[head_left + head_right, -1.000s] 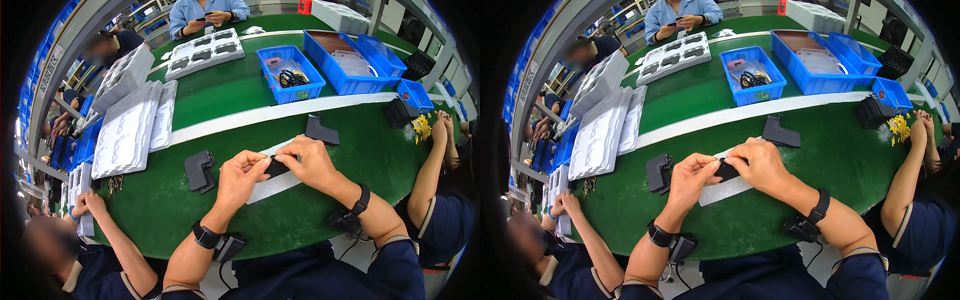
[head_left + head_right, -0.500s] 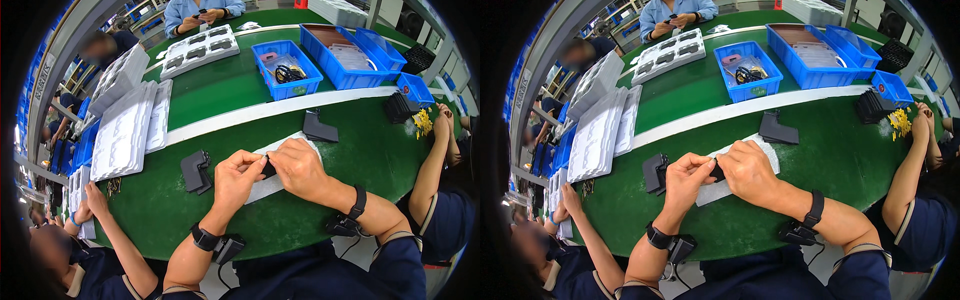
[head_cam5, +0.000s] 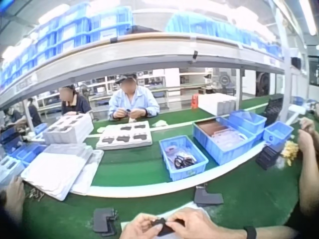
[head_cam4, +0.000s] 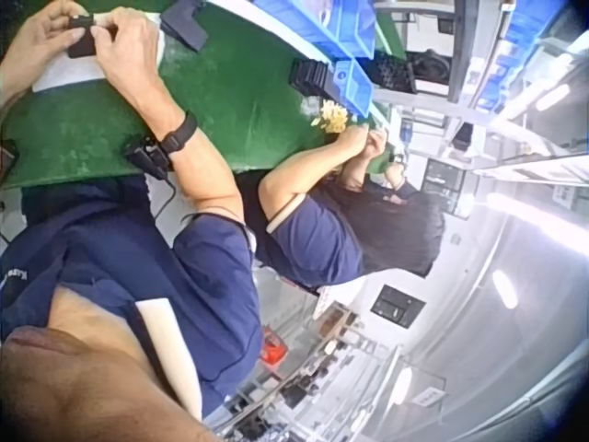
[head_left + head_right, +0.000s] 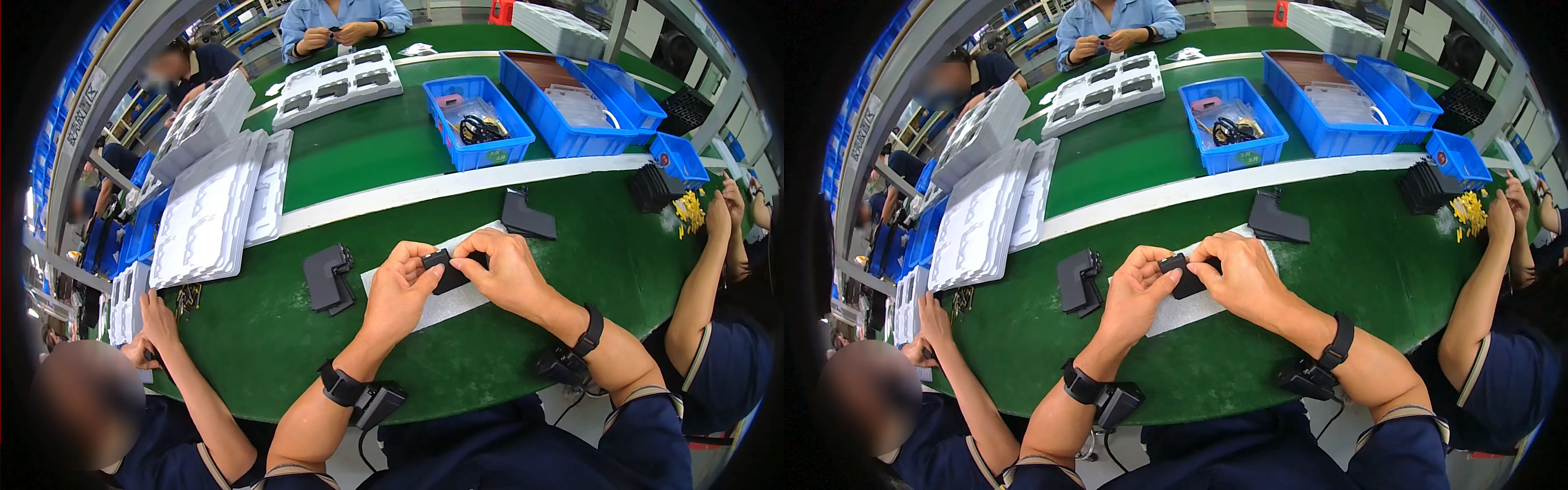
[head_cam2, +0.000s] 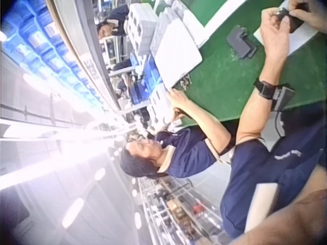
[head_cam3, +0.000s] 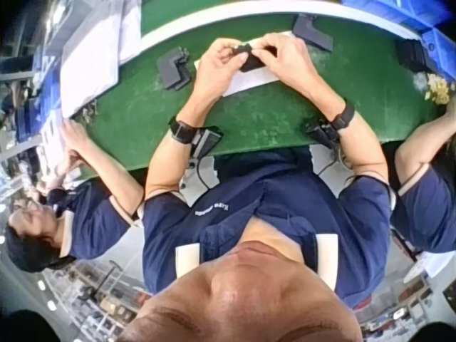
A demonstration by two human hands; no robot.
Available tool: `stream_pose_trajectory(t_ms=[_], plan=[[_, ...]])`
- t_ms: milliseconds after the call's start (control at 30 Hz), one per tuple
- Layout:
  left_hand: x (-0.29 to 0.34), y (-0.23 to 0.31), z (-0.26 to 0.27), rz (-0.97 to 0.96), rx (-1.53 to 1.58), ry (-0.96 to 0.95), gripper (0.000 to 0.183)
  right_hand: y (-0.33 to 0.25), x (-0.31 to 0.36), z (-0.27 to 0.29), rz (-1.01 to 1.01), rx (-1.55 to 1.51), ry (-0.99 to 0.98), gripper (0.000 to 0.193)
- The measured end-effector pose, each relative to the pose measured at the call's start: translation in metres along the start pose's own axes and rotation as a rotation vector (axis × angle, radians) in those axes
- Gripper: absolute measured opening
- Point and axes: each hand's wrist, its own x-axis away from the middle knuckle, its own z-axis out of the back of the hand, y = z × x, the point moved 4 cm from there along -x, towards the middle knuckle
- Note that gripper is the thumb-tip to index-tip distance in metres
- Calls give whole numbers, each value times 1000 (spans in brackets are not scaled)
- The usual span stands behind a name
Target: Assembling small plastic housing components and applying adhesive strips at an industrial workstation.
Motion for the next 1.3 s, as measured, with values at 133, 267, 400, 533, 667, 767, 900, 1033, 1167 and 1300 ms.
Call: stream_pose_trajectory(t_ms=[133, 267, 400, 533, 667, 767, 900, 1033, 1167, 1300], plan=[[0, 0, -2, -14, 40, -13, 19, -3, 0, -1, 61, 34, 15, 8], [0, -2, 0, -16, 61, -54, 17, -4, -1, -2, 153, 31, -12, 5], [0, 4, 4, 23, 20, -83, 22, -2, -2, 0, 90, -80, -89, 7], [-3, 24, 20, -76, 84, 17, 30, -4, -5, 11, 158, -47, -29, 15], [-6, 41, 70, -173, -56, 263, 20, 1, -11, 39, 214, 220, 151, 20], [-4, 44, 114, -146, -300, 428, 17, 8, -14, 59, 195, 406, 206, 19], [-1, 48, 133, -73, -677, 558, 17, 24, -12, 77, 56, 654, 171, 23], [0, 48, 121, -59, -866, 485, 19, 37, -10, 84, -199, 736, 3, 33], [-1, 54, 95, -210, -946, 469, 19, 45, -10, 78, -169, 694, -94, 42], [5, 58, 65, -441, -817, 480, 16, 41, -13, 74, -155, 648, -62, 41]])
